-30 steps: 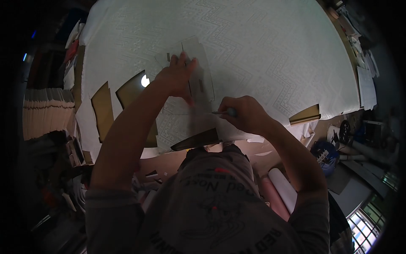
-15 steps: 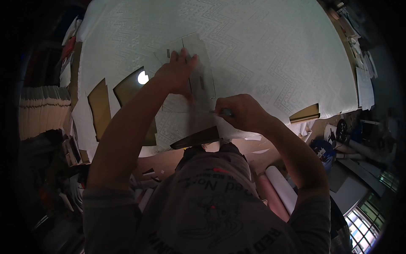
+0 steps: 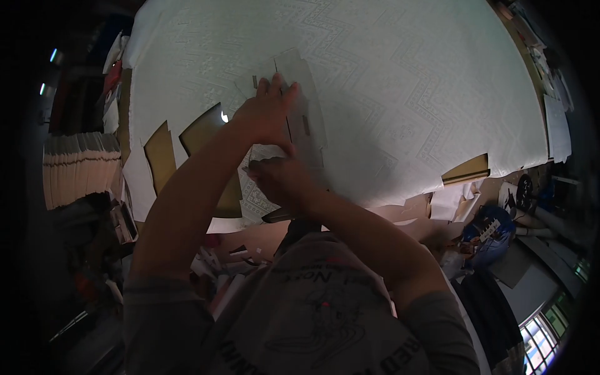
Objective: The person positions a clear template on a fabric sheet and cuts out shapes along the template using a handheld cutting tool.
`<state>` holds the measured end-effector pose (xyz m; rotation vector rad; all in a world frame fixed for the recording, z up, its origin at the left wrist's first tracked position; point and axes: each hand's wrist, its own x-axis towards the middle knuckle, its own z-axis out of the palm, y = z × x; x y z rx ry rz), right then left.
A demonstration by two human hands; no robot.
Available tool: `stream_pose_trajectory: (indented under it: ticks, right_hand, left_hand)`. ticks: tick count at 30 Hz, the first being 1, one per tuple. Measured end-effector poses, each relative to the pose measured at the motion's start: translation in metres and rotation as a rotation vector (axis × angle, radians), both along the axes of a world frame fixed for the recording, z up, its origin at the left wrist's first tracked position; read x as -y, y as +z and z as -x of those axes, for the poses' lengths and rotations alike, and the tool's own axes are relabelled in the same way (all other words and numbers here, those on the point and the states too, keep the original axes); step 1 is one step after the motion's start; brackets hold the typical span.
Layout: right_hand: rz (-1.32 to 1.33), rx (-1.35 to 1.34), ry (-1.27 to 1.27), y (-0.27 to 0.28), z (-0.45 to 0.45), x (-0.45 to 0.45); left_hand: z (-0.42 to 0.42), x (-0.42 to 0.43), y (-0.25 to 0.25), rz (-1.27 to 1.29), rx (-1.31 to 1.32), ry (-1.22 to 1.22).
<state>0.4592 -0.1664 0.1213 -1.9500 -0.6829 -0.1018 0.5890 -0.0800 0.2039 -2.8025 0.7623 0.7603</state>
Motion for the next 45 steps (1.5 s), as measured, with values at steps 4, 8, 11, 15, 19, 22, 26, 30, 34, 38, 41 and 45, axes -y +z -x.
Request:
stream_pose_trajectory:
  ticks: [4, 8, 11, 15, 19, 22, 26, 30, 34, 38, 41, 45]
  right_hand:
    - [0.056, -0.085, -0.01, 0.022, 0.021, -0.029]
    - [-0.057, -0.127, 0.064, 0.029, 0.051, 0.047]
    - [-0.038, -0.088, -0.041, 0.03, 0.068, 0.089]
    - [-0.008, -0.257, -0.455, 0.046, 0.081, 0.101]
    - [0.033, -0.301, -0.8, 0.045, 0.083, 0.081]
    - [0.052, -0.257, -0.892, 0.049, 0.081, 0.066]
    - [0.103, -0.199, -0.946, 0.055, 0.078, 0.052]
    - [0.168, -0.212, -1.0, 0.065, 0.074, 0.039]
    - [0.152, -0.266, -1.058, 0.066, 0.076, 0.034]
    - [0.038, -0.122, -1.106, 0.014, 0.088, 0.032]
    - [-0.114, -0.124, -1.07, -0.004, 0.075, 0.033]
    - [-0.123, -0.141, -1.028, -0.005, 0.073, 0.035]
  left_hand:
    - [-0.002, 0.001, 0.001, -0.015, -0.013, 0.003]
    - [-0.002, -0.005, -0.005, 0.022, 0.003, -0.006]
    - [-0.004, -0.001, -0.004, 0.033, -0.031, -0.021]
    - [-0.006, -0.001, -0.005, 0.012, -0.021, -0.047]
    - [-0.007, 0.0, -0.005, -0.013, -0.002, -0.053]
    - [-0.009, -0.001, -0.007, 0.001, -0.004, -0.066]
    - [-0.01, 0.002, -0.011, 0.019, -0.026, -0.049]
    - [-0.01, 0.004, -0.008, -0.007, -0.045, -0.023]
    - [-0.011, 0.005, -0.014, -0.007, -0.023, -0.038]
    - [-0.009, 0.009, -0.008, -0.078, -0.064, -0.004]
    - [-0.009, 0.008, -0.008, -0.074, -0.057, -0.005]
    - [-0.008, 0.007, -0.005, -0.065, -0.059, -0.025]
